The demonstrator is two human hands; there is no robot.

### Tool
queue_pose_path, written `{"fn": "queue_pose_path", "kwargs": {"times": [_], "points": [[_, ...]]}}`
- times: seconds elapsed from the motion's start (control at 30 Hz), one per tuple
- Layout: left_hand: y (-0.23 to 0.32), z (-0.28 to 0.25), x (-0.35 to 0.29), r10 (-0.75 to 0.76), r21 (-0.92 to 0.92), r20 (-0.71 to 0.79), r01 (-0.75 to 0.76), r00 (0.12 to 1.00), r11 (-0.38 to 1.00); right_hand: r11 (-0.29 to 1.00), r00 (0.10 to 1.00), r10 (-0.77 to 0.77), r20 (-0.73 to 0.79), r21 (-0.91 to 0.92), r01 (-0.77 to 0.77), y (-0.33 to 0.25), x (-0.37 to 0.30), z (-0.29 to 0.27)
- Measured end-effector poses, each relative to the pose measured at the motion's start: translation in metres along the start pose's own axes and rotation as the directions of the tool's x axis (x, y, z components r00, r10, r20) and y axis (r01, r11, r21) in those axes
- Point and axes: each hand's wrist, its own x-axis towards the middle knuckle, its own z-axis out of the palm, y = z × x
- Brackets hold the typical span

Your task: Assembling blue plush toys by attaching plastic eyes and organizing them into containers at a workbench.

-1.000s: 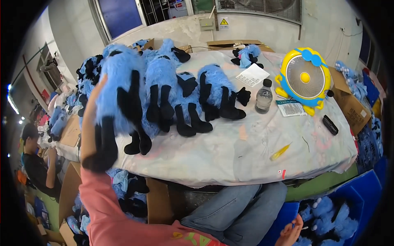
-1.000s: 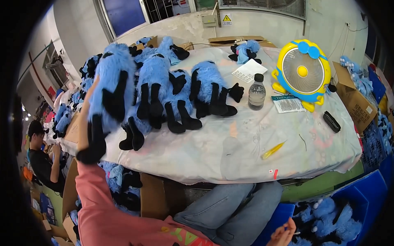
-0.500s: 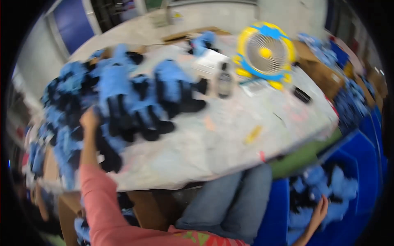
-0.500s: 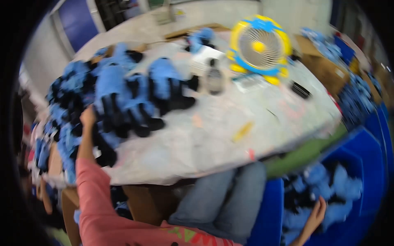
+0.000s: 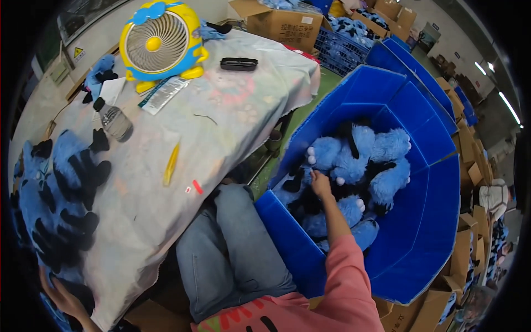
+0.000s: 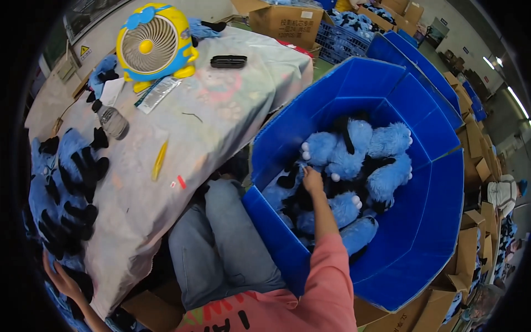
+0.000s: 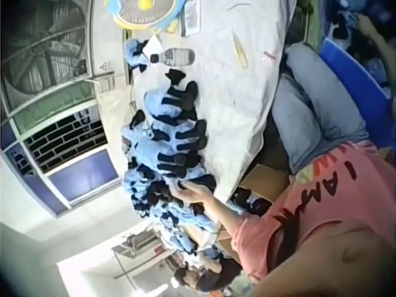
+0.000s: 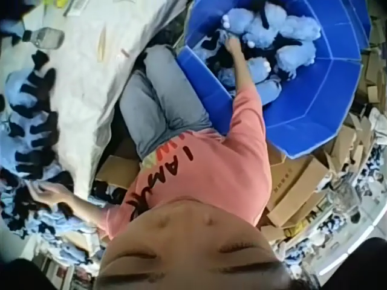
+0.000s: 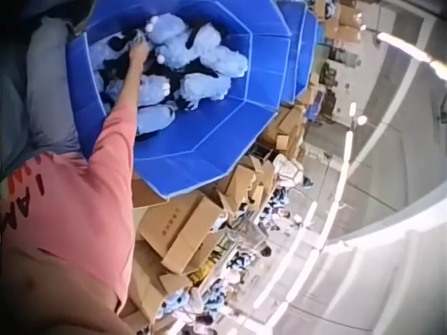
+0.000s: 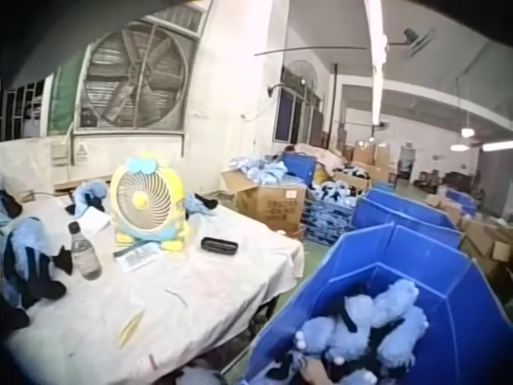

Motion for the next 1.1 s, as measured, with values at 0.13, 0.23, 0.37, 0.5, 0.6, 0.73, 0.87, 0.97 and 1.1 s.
{"fn": "queue_pose_path", "kwargs": {"times": [0.13, 0.23, 0.37, 0.5, 0.6, 0.73, 0.87, 0.97, 1.1], "points": [[0.066, 0.026, -0.085, 0.159, -0.348, 0.312, -0.043, 0.937, 0.936, 0.999, 0.999, -0.017, 0.035, -0.031, 0.018, -0.003, -0.001, 0.025], [0.122, 0.054, -0.119, 0.255, -0.547, 0.493, 0.069, 0.832, 0.834, 0.999, 0.999, -0.025, -0.047, -0.047, 0.023, -0.013, 0.016, 0.023], [0.197, 0.072, -0.112, 0.379, -0.547, 0.524, -0.040, 0.762, 0.836, 0.937, 0.988, -0.135, -0.069, 0.314, 0.150, -0.002, 0.056, 0.019], [0.262, 0.084, -0.103, 0.337, -0.640, 0.542, 0.119, 0.770, 0.759, 0.616, 0.976, 0.137, 0.172, 0.756, -0.220, -0.018, 0.061, 0.036], [0.267, 0.096, -0.102, 0.332, -0.704, 0.552, 0.214, 0.765, 0.677, 0.492, 0.979, 0.167, 0.118, 0.850, -0.187, -0.020, 0.061, 0.041], [0.254, 0.114, -0.115, 0.401, -0.776, 0.549, 0.268, 0.734, 0.571, 0.633, 0.933, 0.034, -0.359, 0.730, 0.258, -0.010, 0.047, 0.022], [0.257, 0.119, -0.107, 0.351, -0.796, 0.489, 0.244, 0.798, 0.555, 0.697, 0.972, 0.085, -0.217, 0.710, 0.098, -0.058, -0.004, -0.061], [0.272, 0.120, -0.094, 0.395, -0.865, 0.414, 0.220, 0.820, 0.451, 0.789, 0.959, 0.153, -0.240, 0.614, 0.028, -0.096, -0.050, -0.136], [0.302, 0.114, -0.070, 0.455, -0.929, 0.320, 0.182, 0.831, 0.321, 0.892, 0.942, 0.123, -0.314, 0.451, 0.033, -0.113, -0.084, -0.176]]}}
